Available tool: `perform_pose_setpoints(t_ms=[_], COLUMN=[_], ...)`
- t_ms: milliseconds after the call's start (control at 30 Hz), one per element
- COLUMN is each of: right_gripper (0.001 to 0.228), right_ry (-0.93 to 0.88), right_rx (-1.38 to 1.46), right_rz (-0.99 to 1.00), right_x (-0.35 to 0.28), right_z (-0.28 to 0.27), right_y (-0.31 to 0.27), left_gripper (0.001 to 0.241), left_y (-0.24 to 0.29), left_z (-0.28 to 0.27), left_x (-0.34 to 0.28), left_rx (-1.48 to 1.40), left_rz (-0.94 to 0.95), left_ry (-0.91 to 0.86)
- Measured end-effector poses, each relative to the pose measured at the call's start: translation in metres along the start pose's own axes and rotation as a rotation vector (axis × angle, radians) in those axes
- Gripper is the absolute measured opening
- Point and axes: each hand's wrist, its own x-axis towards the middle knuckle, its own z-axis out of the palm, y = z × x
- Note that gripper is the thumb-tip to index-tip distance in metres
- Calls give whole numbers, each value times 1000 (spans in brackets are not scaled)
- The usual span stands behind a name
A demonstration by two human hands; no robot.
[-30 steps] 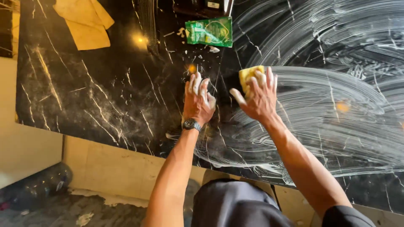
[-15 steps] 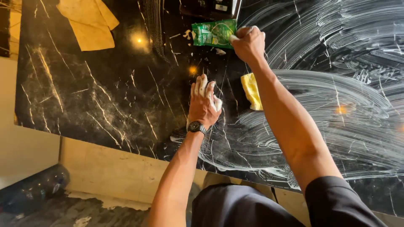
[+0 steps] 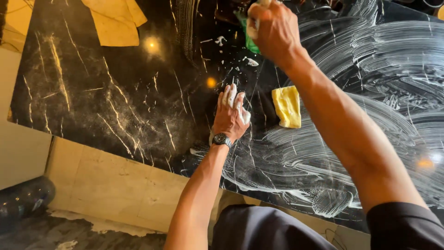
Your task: Cleaning a marble-patterned service counter using a sponge and detergent.
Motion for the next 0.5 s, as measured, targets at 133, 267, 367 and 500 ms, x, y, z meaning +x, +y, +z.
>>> perform_pose_setpoints(t_ms=[133, 267, 367, 500], right_gripper=[25, 11, 13, 12], right_ry=[-108, -84, -88, -86], right_rx=[-72, -70, 20, 73], right_rz=[82, 87, 35, -19], right_x=[2, -11, -21, -18], right_z=[-3, -9, -19, -28], right_y=[13, 18, 13, 9], left_gripper=[58, 80, 95, 96], left_y=[-5, -5, -8, -10], left_z=[4, 3, 10, 13], left_x=[17, 52, 72, 91], left_rx=[-51, -85, -207, -284], left_rz=[-76, -221, -215, -213], left_ry=[-42, -54, 68, 313])
